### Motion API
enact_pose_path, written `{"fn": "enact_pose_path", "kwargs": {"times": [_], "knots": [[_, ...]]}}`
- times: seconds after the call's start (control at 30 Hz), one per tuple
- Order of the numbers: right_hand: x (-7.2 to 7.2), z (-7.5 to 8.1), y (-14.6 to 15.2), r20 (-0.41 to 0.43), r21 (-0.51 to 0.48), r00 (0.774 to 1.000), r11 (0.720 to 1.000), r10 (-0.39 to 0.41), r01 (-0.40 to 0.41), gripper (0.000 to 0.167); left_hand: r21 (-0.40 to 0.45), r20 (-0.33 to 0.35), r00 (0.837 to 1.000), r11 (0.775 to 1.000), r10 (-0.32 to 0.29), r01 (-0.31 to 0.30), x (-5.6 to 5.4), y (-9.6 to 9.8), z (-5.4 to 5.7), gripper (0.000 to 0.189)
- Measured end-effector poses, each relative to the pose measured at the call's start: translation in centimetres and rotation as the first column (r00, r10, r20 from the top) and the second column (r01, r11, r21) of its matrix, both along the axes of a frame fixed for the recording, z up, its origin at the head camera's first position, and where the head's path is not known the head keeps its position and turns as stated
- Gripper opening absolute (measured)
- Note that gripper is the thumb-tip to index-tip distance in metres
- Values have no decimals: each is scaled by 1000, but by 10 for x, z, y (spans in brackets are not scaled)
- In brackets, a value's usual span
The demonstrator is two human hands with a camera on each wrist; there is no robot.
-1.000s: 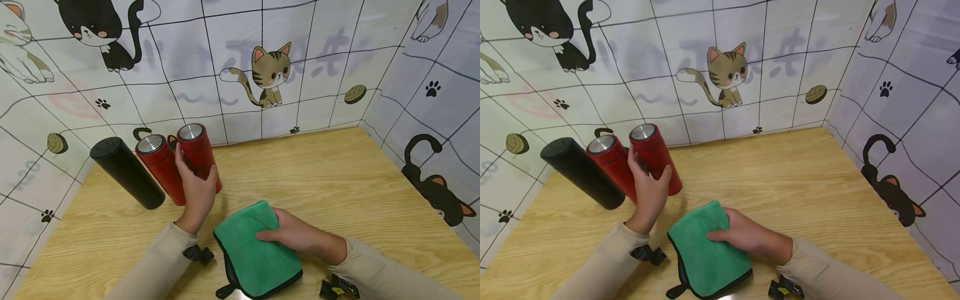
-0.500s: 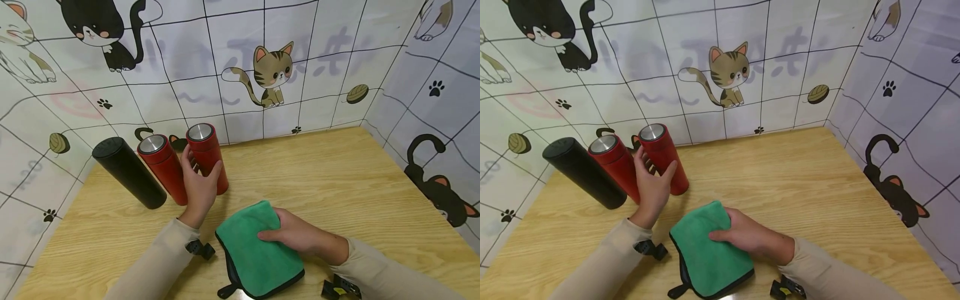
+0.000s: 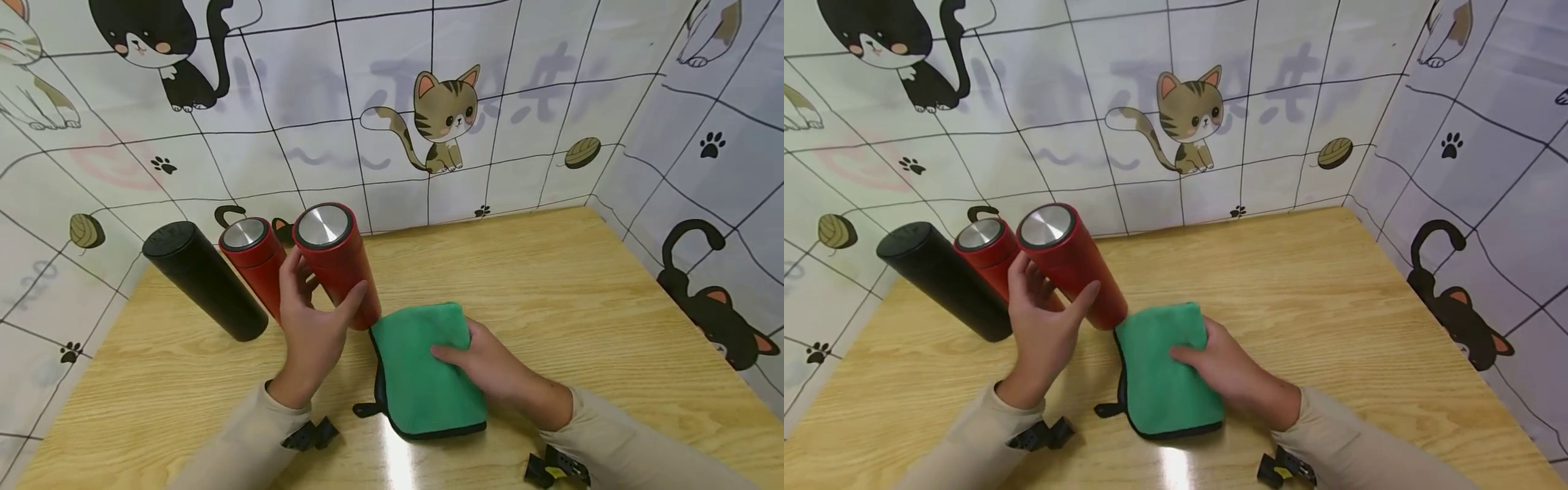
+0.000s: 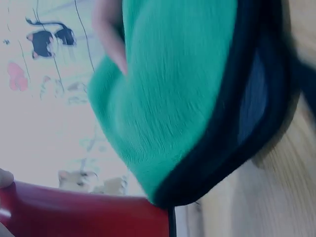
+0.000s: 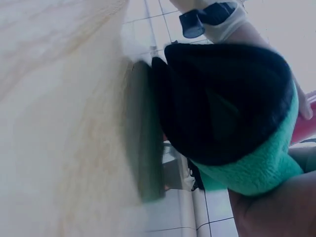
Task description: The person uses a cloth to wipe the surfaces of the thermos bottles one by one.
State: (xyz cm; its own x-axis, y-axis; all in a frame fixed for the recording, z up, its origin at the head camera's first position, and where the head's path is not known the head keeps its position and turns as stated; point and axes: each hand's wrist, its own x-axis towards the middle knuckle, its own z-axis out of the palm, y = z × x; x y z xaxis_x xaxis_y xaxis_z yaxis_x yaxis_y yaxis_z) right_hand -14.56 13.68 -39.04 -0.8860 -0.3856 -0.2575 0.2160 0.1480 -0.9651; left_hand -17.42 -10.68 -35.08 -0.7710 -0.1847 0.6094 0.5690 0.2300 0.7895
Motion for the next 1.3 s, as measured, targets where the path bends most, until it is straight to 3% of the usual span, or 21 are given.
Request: {"fn": "enact_pose_path", "kwargs": {"times": [0.13,0.33,0.6,0.93,1.13,1.3], "knots": [[1,4,0,-65,8,992,994,-112,112,54,-24,-63,997,999,-48,47,15,8,5,84],[5,15,1,-193,43,969,986,-151,162,51,-30,-117,986,993,-115,113,32,15,13,82],[5,18,4,-336,98,929,975,-157,200,49,-22,-197,964,984,-176,175,39,18,12,80],[7,27,7,-411,64,861,933,-298,354,48,-30,-152,944,956,-292,291,42,30,0,84],[17,34,5,-499,-16,790,916,-355,402,43,-62,-93,936,940,-339,334,42,36,-9,86],[26,38,3,-593,-115,703,906,-392,408,41,-87,-40,941,939,-336,332,42,39,-15,88]]}}
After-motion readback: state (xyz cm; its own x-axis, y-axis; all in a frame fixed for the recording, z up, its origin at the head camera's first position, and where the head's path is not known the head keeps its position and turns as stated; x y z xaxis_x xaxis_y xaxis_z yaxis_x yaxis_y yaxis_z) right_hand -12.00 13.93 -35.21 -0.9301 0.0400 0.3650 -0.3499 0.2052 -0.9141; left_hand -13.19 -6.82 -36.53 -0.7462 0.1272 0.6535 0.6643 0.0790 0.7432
